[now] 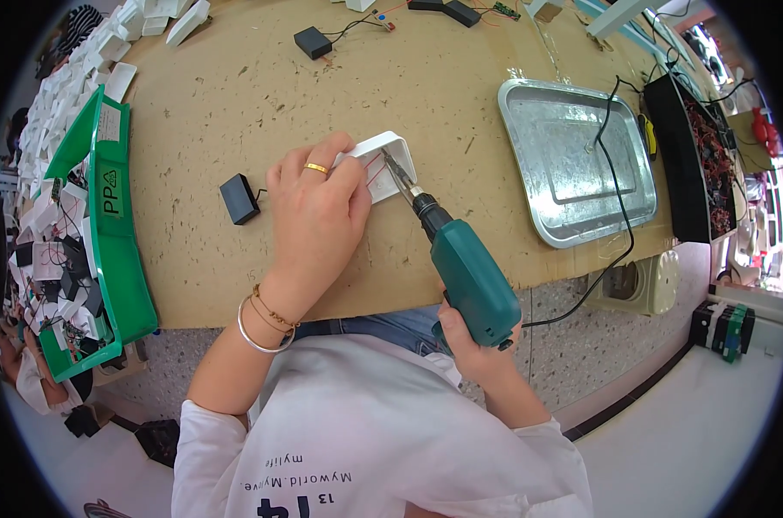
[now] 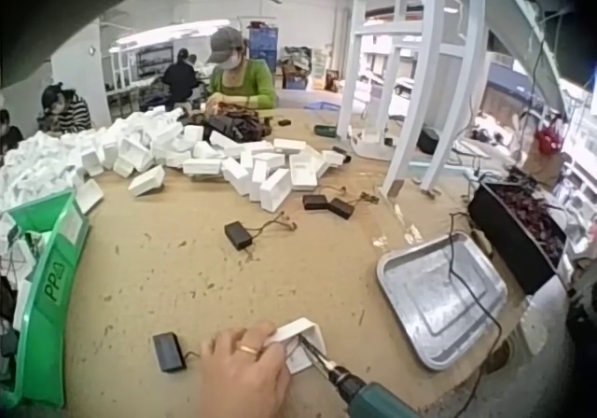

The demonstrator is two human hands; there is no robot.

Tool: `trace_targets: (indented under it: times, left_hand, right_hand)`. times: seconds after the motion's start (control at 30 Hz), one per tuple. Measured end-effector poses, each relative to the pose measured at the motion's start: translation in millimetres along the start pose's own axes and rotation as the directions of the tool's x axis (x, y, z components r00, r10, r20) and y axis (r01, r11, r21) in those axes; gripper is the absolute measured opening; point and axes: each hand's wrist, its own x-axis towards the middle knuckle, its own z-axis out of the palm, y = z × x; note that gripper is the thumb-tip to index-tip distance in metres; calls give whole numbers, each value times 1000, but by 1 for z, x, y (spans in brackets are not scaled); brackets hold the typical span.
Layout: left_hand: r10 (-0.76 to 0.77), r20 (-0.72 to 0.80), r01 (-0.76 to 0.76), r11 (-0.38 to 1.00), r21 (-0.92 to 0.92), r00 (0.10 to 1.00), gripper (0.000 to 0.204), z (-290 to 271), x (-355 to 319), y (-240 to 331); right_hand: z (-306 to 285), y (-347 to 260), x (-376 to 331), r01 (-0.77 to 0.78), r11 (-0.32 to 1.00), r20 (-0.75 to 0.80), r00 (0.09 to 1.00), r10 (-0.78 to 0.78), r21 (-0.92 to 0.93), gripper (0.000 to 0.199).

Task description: The person is using a handheld soldering iron to attach wires to electronic components and placing them into white plastic housings.

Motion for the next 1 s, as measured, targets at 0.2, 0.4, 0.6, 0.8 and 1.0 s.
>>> trace_targets:
  times: [0.2, 0.4, 0.6, 0.8, 1.0]
  left_hand:
    - [1, -1, -1, 1000, -1, 1000, 9, 0, 0, 0]
    - [-1, -4, 1, 1000, -5, 1000, 10, 0, 0, 0]
    - [-2, -1, 2, 1000, -4, 1000, 11, -1, -1, 1]
    - [0, -16, 0, 1000, -15, 1000, 11, 1, -1, 1]
    - [-18, -31, 17, 999, -28, 999, 9, 0, 1, 0]
  right_hand:
    - [-1, 0, 2, 8, 1000, -9, 1000, -8, 28, 43]
    - [1, -4, 2, 7, 1000, -7, 1000, -7, 22, 42]
    - [-3, 0, 1, -21, 1000, -8, 1000, 21, 20, 43]
    - [0, -3, 1, -20, 999, -35, 999, 21, 38, 43]
    - [0, -1, 0, -13, 997, -29, 999, 15, 73, 50]
